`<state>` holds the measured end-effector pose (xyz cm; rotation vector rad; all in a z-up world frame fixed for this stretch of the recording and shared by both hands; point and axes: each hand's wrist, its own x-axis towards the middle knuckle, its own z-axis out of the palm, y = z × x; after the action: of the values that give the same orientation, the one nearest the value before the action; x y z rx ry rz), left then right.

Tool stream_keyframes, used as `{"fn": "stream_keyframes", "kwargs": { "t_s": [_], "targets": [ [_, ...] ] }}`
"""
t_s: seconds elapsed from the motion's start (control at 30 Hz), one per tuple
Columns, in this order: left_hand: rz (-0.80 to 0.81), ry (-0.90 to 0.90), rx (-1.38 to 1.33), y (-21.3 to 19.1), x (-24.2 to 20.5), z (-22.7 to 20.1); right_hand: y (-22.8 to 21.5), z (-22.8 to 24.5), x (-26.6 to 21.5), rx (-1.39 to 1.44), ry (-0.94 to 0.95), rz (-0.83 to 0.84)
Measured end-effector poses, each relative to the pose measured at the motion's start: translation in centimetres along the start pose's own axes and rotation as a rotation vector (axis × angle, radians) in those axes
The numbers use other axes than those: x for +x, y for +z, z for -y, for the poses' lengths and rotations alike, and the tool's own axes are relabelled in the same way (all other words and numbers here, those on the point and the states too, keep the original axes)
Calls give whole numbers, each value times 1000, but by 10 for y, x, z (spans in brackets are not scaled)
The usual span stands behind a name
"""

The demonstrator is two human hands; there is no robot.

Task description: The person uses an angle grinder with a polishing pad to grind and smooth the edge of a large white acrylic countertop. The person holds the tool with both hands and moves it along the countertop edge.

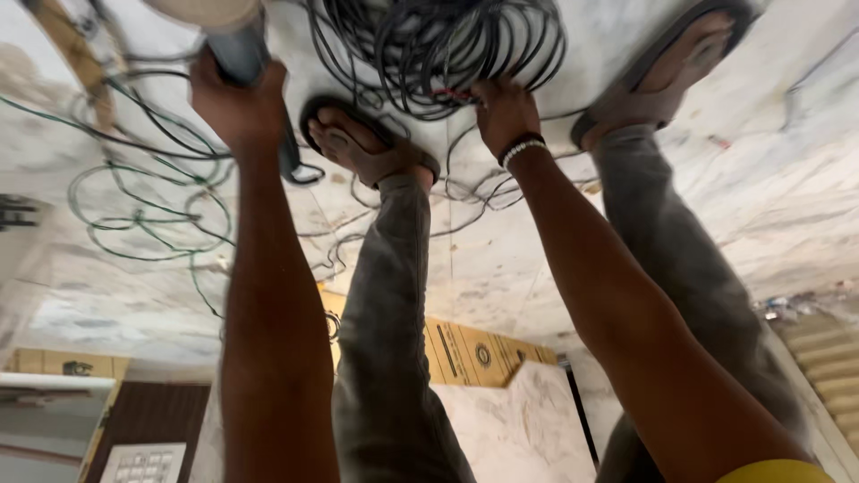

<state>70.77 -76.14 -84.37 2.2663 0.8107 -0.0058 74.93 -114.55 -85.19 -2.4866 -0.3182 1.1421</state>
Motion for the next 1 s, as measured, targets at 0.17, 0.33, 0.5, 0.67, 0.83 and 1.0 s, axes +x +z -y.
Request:
{"fn": "stream_keyframes", "kwargs": {
  "t_s": [0.17,0.33,0.5,0.67,0.83,1.0],
  "targets": [
    [-31,-35,-91,22,30,48,24,-4,-5,54,-88,-169],
    [-3,119,29,25,45,61,-24,-27,-38,228,-77,-130],
    [79,-183,-73,36,41,59,-190,-60,-58,929,1,-472],
    [63,-246,156,18,13,4,-385,-58,-61,1058,581,-521],
    [53,-206,258,10,-46,-128,-443,-125,-3,1108,599,-626],
    [319,-175,-280,38,-41,-296,-388,-199,110,661,554,-699]
  ]
}}
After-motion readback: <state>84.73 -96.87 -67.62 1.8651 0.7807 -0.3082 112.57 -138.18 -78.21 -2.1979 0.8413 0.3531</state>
